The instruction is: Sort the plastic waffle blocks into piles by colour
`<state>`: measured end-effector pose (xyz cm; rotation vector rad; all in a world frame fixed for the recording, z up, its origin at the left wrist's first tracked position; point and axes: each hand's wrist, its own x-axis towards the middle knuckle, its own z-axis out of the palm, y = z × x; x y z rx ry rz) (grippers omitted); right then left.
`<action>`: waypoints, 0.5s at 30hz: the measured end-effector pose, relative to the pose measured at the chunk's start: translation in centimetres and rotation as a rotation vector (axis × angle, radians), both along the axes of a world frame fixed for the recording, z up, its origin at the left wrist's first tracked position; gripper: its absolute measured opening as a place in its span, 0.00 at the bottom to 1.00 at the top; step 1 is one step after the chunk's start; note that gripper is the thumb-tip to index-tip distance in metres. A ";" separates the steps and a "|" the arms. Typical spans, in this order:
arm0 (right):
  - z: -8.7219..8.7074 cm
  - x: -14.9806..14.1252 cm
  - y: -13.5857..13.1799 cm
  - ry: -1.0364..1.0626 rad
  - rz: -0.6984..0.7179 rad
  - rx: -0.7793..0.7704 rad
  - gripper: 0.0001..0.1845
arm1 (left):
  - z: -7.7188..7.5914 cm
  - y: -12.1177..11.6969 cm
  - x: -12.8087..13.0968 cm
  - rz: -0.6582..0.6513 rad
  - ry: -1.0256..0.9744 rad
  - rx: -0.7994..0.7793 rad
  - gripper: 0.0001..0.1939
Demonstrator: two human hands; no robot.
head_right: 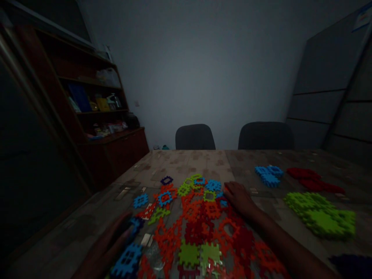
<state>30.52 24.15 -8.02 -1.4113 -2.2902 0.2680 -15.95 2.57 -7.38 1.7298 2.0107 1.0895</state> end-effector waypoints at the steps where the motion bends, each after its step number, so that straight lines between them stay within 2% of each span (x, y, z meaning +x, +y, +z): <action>1: 0.0 -0.6 -0.7 0.014 0.020 -0.001 0.18 | -0.3 0.3 1.6 -0.023 -0.004 0.068 0.29; 3: 0.1 -1.8 -2.2 0.040 0.053 -0.008 0.20 | -1.3 0.7 4.4 -0.083 -0.015 0.162 0.25; 6: 0.4 -3.6 -4.2 0.082 0.095 -0.025 0.24 | -2.9 0.4 7.5 -0.191 -0.007 0.213 0.22; 9: 1.1 -5.0 -5.0 0.121 0.120 -0.051 0.24 | -3.1 0.7 8.9 -0.306 0.040 0.240 0.22; 12: 2.2 -5.9 -3.7 0.154 0.097 -0.066 0.21 | -0.8 3.3 8.2 -0.318 0.101 0.255 0.22; 15: 3.5 -6.7 -1.3 0.174 0.061 -0.092 0.19 | 2.8 8.1 5.4 -0.210 0.111 0.171 0.25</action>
